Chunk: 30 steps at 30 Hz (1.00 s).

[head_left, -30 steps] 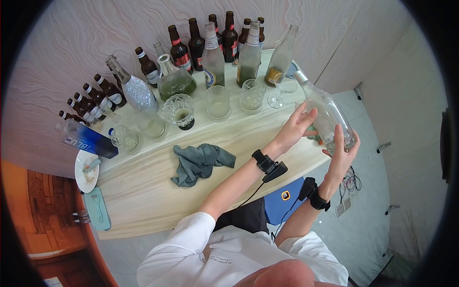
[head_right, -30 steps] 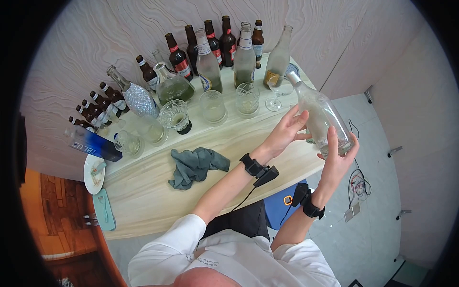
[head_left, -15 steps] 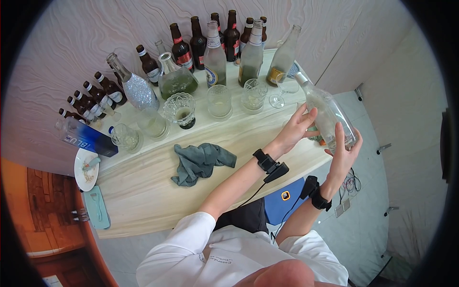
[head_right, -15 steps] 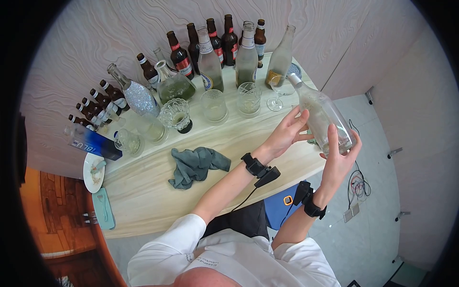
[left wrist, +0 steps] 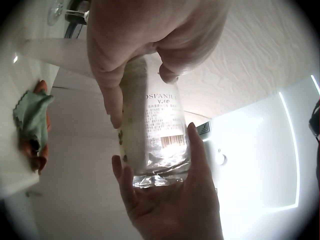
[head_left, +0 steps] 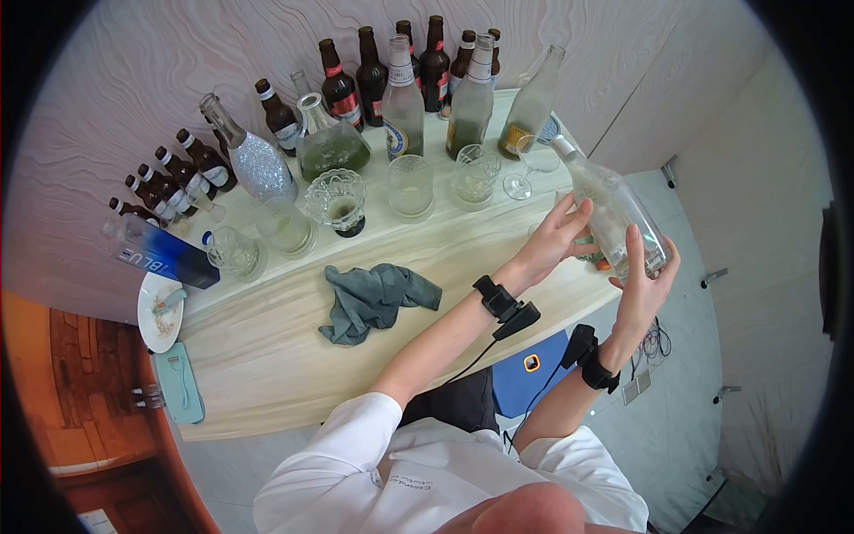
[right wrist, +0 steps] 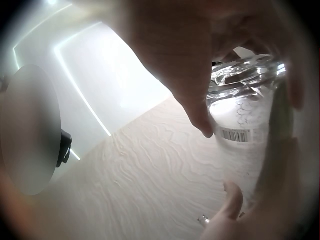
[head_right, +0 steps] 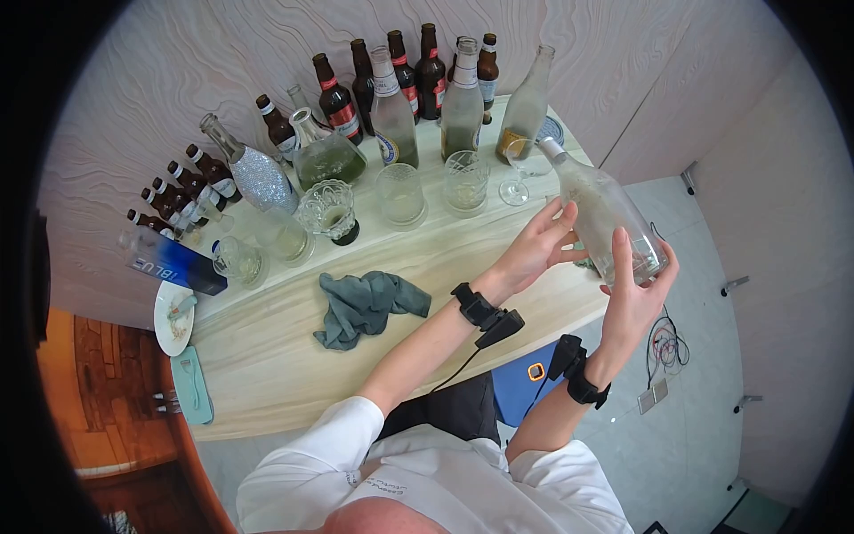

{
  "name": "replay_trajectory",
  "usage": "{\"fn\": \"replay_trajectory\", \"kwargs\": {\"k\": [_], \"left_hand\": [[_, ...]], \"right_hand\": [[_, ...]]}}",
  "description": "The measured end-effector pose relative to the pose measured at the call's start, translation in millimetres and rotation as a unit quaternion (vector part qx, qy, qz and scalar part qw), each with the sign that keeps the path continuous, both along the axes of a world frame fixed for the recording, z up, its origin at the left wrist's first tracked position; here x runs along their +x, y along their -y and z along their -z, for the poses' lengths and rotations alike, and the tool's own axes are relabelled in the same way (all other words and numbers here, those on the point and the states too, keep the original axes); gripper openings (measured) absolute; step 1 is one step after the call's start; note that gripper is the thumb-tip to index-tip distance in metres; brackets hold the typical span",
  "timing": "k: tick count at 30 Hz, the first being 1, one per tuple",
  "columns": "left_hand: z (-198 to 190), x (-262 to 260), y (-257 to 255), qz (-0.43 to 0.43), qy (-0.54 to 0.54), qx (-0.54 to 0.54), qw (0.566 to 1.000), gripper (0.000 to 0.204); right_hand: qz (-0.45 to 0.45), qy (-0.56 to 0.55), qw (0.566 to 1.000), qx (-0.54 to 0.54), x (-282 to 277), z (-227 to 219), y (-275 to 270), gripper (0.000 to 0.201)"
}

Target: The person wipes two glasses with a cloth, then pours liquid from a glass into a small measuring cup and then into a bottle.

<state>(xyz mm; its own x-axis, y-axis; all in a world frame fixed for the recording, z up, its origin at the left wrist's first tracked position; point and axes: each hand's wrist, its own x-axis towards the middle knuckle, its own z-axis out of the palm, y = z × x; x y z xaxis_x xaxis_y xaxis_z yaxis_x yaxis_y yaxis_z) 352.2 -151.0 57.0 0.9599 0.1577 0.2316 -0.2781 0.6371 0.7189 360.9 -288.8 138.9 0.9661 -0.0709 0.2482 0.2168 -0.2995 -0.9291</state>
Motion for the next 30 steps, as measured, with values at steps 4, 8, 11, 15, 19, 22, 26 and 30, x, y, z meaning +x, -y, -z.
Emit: {"fn": "replay_trajectory", "kwargs": {"k": [4,8,11,15,19,22,26,30], "left_hand": [[-1.2,-0.6,0.1,-0.001,0.001,-0.007,1.0,0.068],[-1.5,-0.9,-0.6,0.006,0.008,-0.013,1.0,0.069],[-2.0,-1.8,-0.5,0.007,0.009,-0.015,1.0,0.069],[1.2,0.5,-0.8,0.009,0.01,-0.016,1.0,0.069],[1.8,0.3,-0.7,0.008,0.011,-0.016,1.0,0.068],[1.3,-0.1,-0.8,0.009,0.011,-0.019,1.0,0.067],[0.4,-0.4,-1.0,0.007,0.009,-0.019,1.0,0.067],[-1.2,-1.1,-2.4,0.002,0.008,-0.007,1.0,0.067]], "right_hand": [[0.001,0.002,1.0,-0.005,-0.2,-2.3,-1.6,0.087],[0.003,0.004,1.0,-0.011,0.5,-1.7,-1.8,0.086],[0.005,0.004,1.0,-0.019,0.1,-3.2,-2.0,0.086],[0.007,-0.001,1.0,-0.022,-1.3,-4.7,-3.0,0.087],[0.008,-0.004,1.0,-0.025,-1.4,-4.3,-2.7,0.087],[0.006,-0.004,1.0,-0.025,-0.4,-3.8,-2.8,0.087],[0.002,-0.003,1.0,-0.016,-1.3,-3.1,-3.2,0.088],[-0.007,-0.004,1.0,0.008,1.1,4.1,-1.6,0.086]]}}
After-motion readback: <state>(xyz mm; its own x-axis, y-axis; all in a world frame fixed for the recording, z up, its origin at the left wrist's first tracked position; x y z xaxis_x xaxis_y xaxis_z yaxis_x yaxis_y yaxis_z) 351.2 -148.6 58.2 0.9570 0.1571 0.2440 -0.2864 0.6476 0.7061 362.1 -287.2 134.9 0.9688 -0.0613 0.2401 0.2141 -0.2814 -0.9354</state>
